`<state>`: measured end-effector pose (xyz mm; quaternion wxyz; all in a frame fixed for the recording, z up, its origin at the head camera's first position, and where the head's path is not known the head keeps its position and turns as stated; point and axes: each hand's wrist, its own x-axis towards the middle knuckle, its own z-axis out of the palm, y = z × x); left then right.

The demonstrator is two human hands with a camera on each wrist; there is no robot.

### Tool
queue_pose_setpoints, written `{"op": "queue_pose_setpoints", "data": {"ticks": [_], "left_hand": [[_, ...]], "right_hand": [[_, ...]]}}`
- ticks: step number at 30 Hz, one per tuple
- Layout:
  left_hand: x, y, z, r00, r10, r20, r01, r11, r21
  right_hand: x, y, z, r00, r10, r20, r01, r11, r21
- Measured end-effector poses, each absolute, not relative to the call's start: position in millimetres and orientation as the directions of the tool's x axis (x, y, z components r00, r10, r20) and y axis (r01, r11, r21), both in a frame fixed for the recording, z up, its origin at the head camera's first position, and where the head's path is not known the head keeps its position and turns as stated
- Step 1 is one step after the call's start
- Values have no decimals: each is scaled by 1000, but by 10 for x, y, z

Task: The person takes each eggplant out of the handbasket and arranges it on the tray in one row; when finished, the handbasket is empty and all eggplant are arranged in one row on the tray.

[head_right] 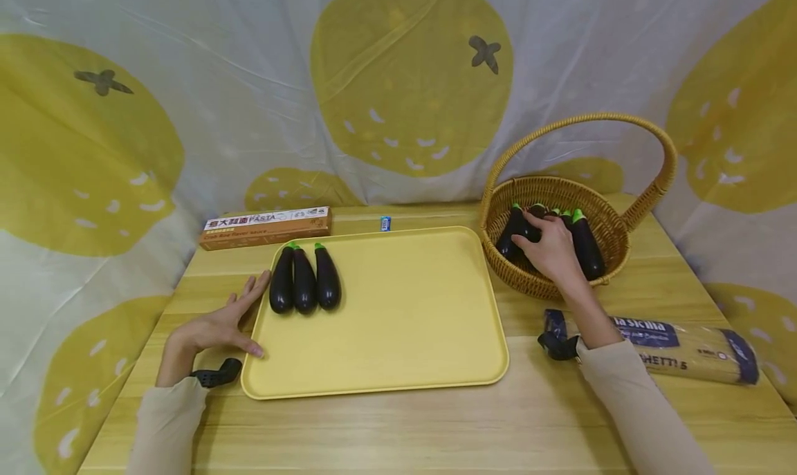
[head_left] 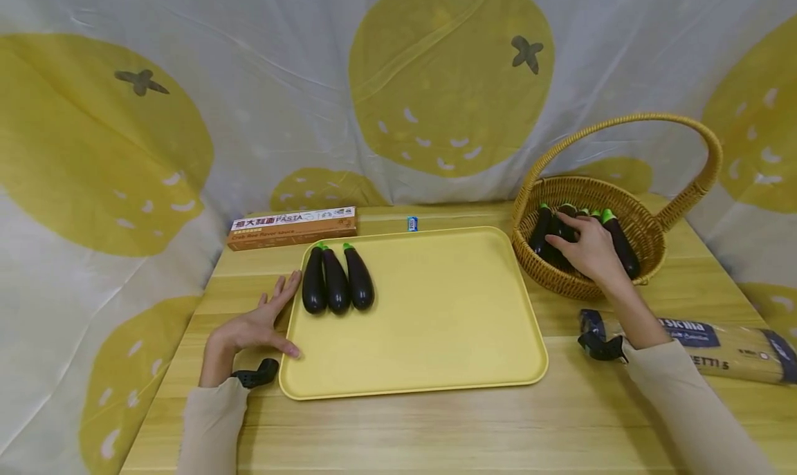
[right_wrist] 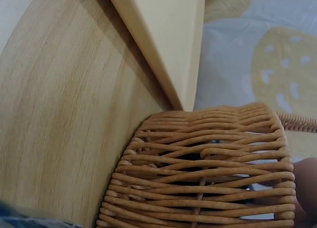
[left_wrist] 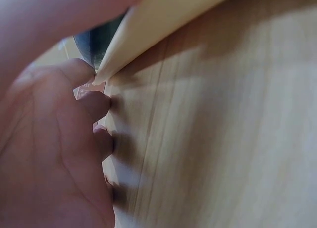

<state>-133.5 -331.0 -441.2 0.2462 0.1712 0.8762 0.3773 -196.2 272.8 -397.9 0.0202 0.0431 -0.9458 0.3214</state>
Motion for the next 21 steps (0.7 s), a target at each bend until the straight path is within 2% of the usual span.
{"op": "queue_pose_setpoints", "data": {"ticks": [16,21], "left_hand": [[-1337,-3299,-4398,-821,501,-275,122,624,772],[-1341,-3303,-4416,-821,501,-274,124,625,771]], "right_hand": [[-1855,2767,-3996,-994,-26,108,-88,771,-630],[-1865,2765,-3997,-997,-13,77,-59,761,-646]]}}
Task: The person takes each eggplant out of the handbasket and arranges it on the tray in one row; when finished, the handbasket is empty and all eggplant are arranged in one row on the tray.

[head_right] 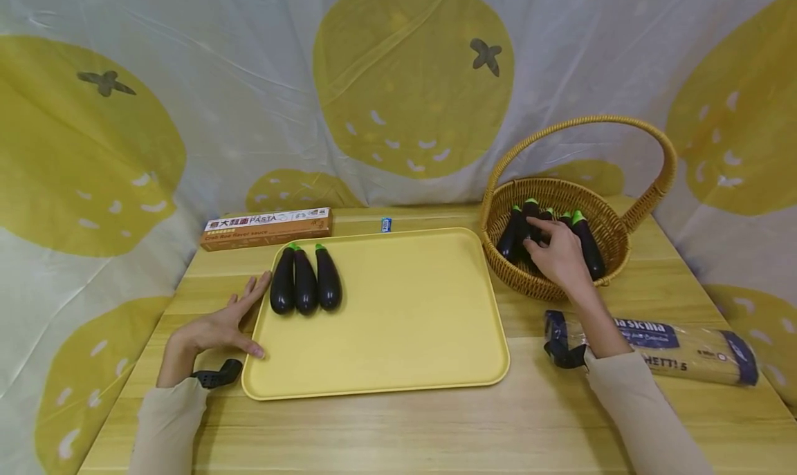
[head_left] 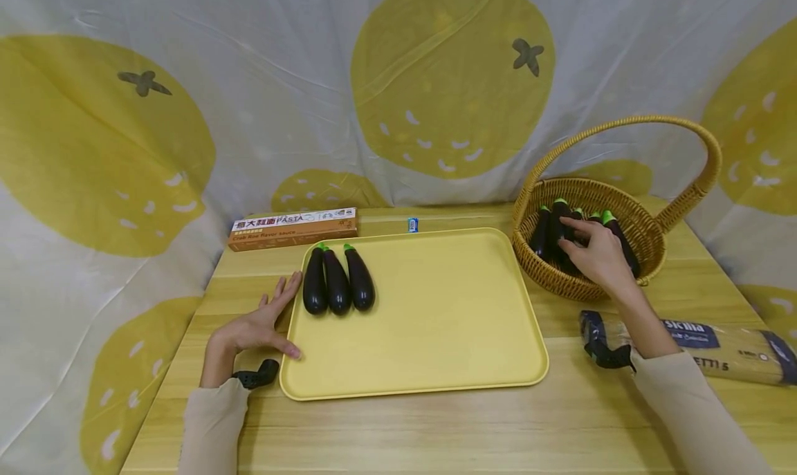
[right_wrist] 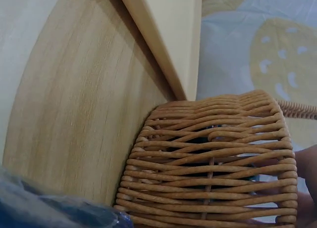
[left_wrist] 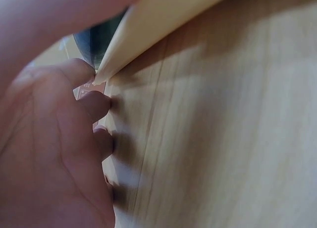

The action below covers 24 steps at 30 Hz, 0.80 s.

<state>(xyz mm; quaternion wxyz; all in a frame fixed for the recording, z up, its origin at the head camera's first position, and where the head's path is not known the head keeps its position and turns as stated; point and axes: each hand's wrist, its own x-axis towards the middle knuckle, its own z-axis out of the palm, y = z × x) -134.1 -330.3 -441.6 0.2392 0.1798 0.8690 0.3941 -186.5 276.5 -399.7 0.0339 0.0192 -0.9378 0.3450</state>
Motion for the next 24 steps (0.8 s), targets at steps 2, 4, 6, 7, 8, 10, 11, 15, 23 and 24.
{"op": "queue_pose_setpoints", "data": {"ticks": [2,4,6,7,8,10,11,15,23,24], "left_hand": [[-1343,-3302,-4420,-822,501,-272,129,628,768],[-1344,-3301,-4419,-822,502,-269,132,628,767],[-1344,-3300,-4417,-821,504,-266,136,627,767],[-1344,-3302,-4416,-821,504,-268,135,628,766],[-1345,-3302,-4414,-819,506,-268,134,625,769],[-1345,-3303,-4409,-819,505,-272,130,625,770],[-1345,-3302,-4408,-820,502,-275,126,627,769],[-1346,-3300,-4411,-821,498,-277,123,630,767],[-1347,-3302,-4433,-821,498,-280,116,625,772],[-1346,-3304,-4432,-821,498,-280,116,624,773]], "right_hand": [[-1890,2750,-3999,-997,2,77,-48,760,-648],[-1911,2726,-4002,-995,32,97,-39,759,-649],[-1927,2696,-4004,-990,72,119,-25,746,-665],[-1932,2681,-4004,-987,91,129,-20,739,-673],[-1937,2668,-4006,-985,107,137,-15,732,-682],[-1939,2653,-4006,-982,127,141,-8,713,-701],[-1936,2649,-4004,-982,131,137,-4,708,-707],[-1904,2670,-3989,-988,113,109,6,721,-693],[-1811,2807,-3918,-998,-59,-3,-43,759,-650],[-1810,2817,-3911,-997,-78,-14,-51,764,-643]]}}
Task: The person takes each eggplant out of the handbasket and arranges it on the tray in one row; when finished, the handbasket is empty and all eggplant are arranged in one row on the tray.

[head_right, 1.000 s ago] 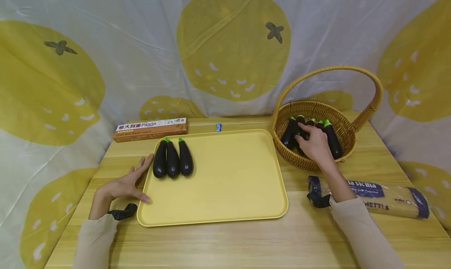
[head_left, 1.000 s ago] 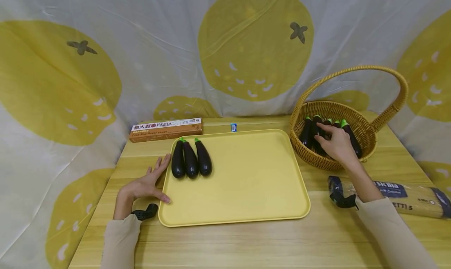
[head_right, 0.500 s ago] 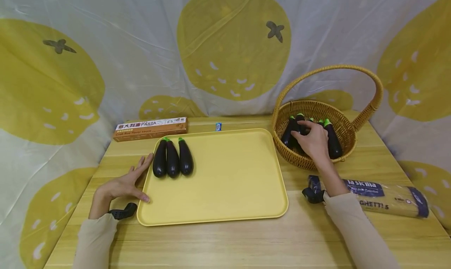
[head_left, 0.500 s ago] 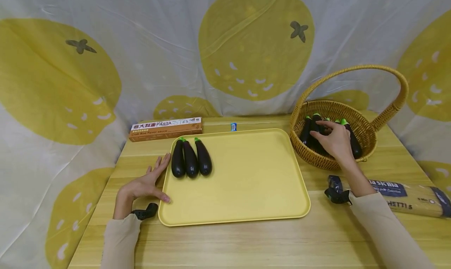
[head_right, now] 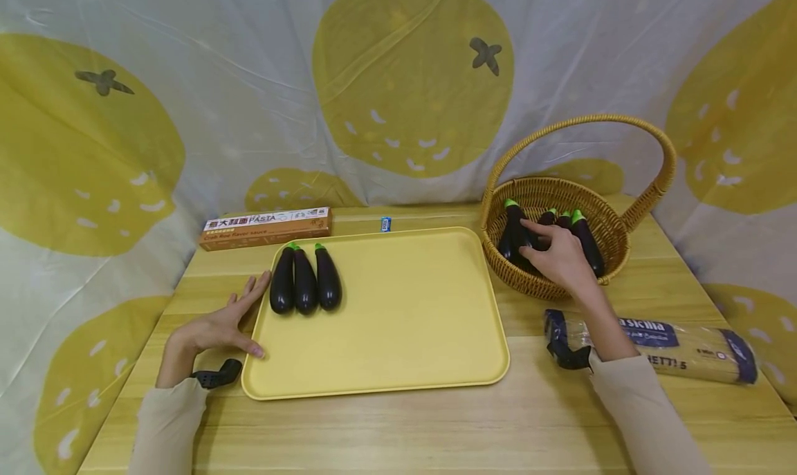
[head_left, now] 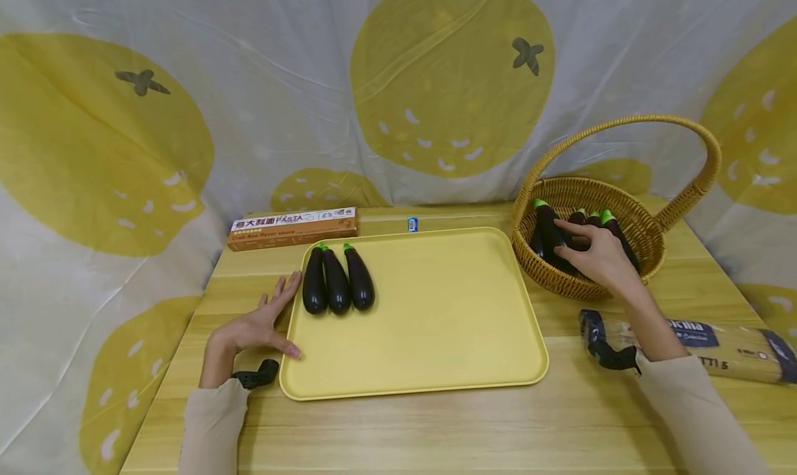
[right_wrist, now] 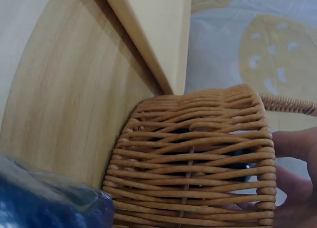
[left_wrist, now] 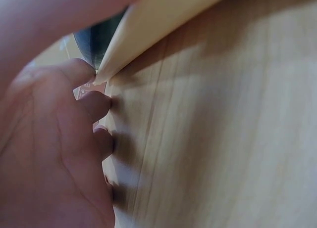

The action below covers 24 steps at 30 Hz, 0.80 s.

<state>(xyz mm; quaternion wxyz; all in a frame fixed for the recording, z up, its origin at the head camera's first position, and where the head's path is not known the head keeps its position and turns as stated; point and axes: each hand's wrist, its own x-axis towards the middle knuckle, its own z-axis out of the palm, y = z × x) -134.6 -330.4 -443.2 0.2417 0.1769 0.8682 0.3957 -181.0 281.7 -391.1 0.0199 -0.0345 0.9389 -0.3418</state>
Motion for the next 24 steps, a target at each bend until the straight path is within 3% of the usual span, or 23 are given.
{"op": "queue_pose_setpoints", "data": {"ticks": [5,15,24], "left_hand": [[-1337,-3315,-4433,-820,496,-286,112,629,769],[-1337,-3302,-4414,-820,490,-295,113,645,756],[-1338,-3310,-4402,-821,495,-283,112,626,771]], "right_hand": [[-1824,2824,-3898,-995,-90,-40,-42,758,-651],[-1882,2783,-3963,-997,21,68,-29,754,-656],[-1853,2840,-3864,-997,-76,-21,-48,788,-613]]}}
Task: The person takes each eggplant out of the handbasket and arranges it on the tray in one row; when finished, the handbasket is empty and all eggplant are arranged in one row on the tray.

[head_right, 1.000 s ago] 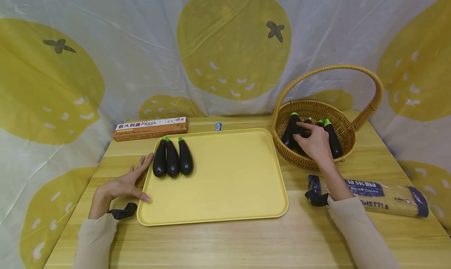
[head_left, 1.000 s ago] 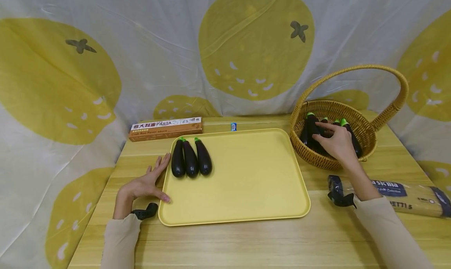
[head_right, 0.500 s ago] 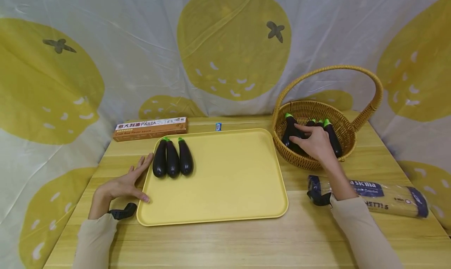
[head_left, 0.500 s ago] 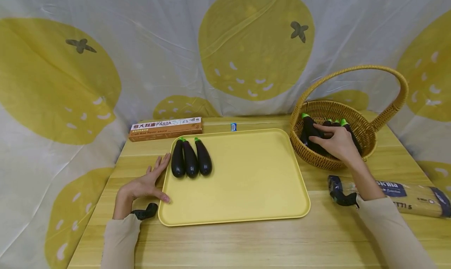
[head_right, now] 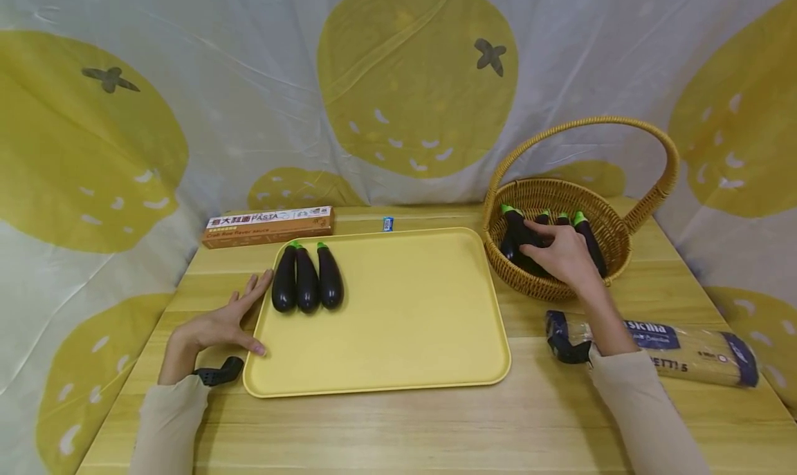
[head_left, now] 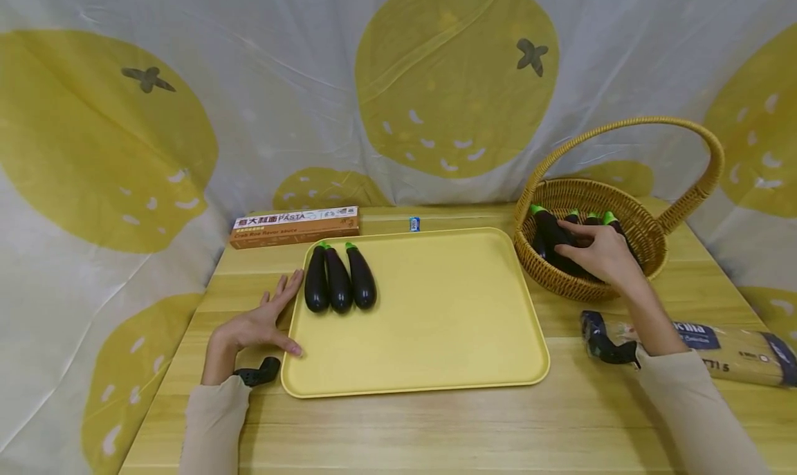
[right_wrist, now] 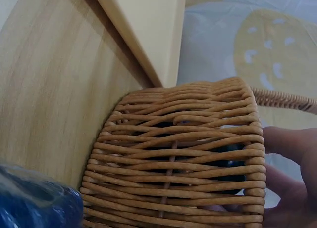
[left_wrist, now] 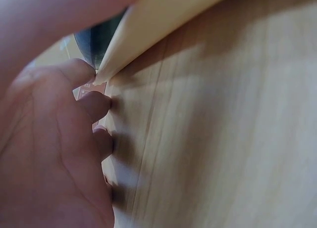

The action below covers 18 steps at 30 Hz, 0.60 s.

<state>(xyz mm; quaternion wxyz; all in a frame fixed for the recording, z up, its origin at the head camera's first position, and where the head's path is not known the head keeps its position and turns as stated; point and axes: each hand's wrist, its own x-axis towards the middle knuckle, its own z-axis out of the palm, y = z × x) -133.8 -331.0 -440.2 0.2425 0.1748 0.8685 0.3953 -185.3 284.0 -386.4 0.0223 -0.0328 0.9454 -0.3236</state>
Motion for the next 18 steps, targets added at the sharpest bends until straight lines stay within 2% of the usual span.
{"op": "queue_pose_setpoints", "data": {"ticks": [7,18], "left_hand": [[-1345,-3305,-4405,-822,495,-283,115,631,767],[-1334,-3303,-4412,-824,495,-275,125,632,765]], "right_hand": [[-1863,2874,-3864,-998,-43,-37,-9,768,-640],[-1870,2838,-3936,-993,-84,83,-117,790,-602]]}}
